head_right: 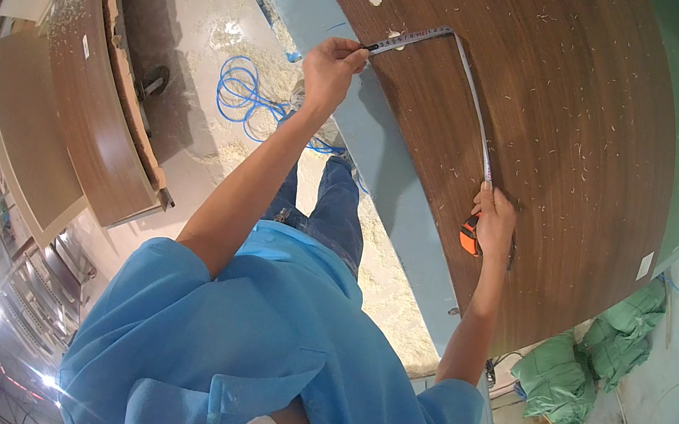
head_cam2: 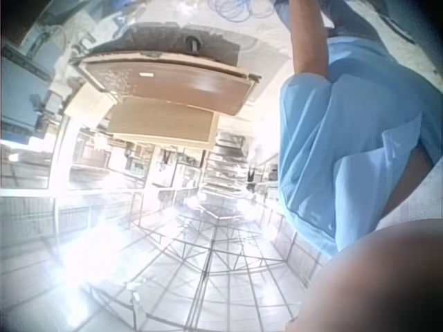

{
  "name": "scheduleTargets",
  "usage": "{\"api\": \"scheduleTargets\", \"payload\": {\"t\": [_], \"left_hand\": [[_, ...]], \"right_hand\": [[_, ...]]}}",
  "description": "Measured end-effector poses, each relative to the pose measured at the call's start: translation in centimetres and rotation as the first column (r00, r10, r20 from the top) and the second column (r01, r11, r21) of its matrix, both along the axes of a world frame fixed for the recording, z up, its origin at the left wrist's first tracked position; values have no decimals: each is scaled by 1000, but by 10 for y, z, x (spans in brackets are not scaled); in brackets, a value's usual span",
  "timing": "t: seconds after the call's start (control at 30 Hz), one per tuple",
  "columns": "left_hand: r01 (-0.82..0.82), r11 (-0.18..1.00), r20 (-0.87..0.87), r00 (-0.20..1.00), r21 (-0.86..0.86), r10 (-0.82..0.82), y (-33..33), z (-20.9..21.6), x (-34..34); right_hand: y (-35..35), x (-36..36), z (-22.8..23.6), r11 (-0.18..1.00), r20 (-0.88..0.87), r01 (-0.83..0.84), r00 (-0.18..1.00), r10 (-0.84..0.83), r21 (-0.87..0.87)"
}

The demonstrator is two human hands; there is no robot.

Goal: The person measures a large wooden panel on a machine using a tape measure, then moves to a control desk to operate a computer. They return to the machine to lift and reposition the panel, then resume operating the computer and measuring the panel again.

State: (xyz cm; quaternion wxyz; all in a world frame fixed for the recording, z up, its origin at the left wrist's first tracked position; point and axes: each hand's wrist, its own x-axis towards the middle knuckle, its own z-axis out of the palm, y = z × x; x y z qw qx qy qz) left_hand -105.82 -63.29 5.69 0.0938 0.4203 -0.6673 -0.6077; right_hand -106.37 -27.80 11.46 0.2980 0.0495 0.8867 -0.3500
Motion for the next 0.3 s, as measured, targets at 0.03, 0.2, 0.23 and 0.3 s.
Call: {"api": "scheduleTargets", "payload": {"t": [0.03, 0.2, 0.23, 0.3], "left_hand": [[4, 1000, -8, 1000, -9, -4, 0, -1, 0], [60, 997, 30, 998, -48, -58, -2, -5, 2], [65, 997, 35, 997, -48, -63, -3, -6, 3], [77, 995, 40, 996, -58, -75, -4, -9, 2]], "right_hand": [[0, 0, 0, 1000, 2, 3, 1000, -3, 0], [1, 0, 1, 1000, 13, -1, 1000, 1, -7], [1, -1, 0, 1000, 25, -2, 1000, 2, 15], [3, -2, -1, 998, 23, -32, 999, 30, 51]]}}
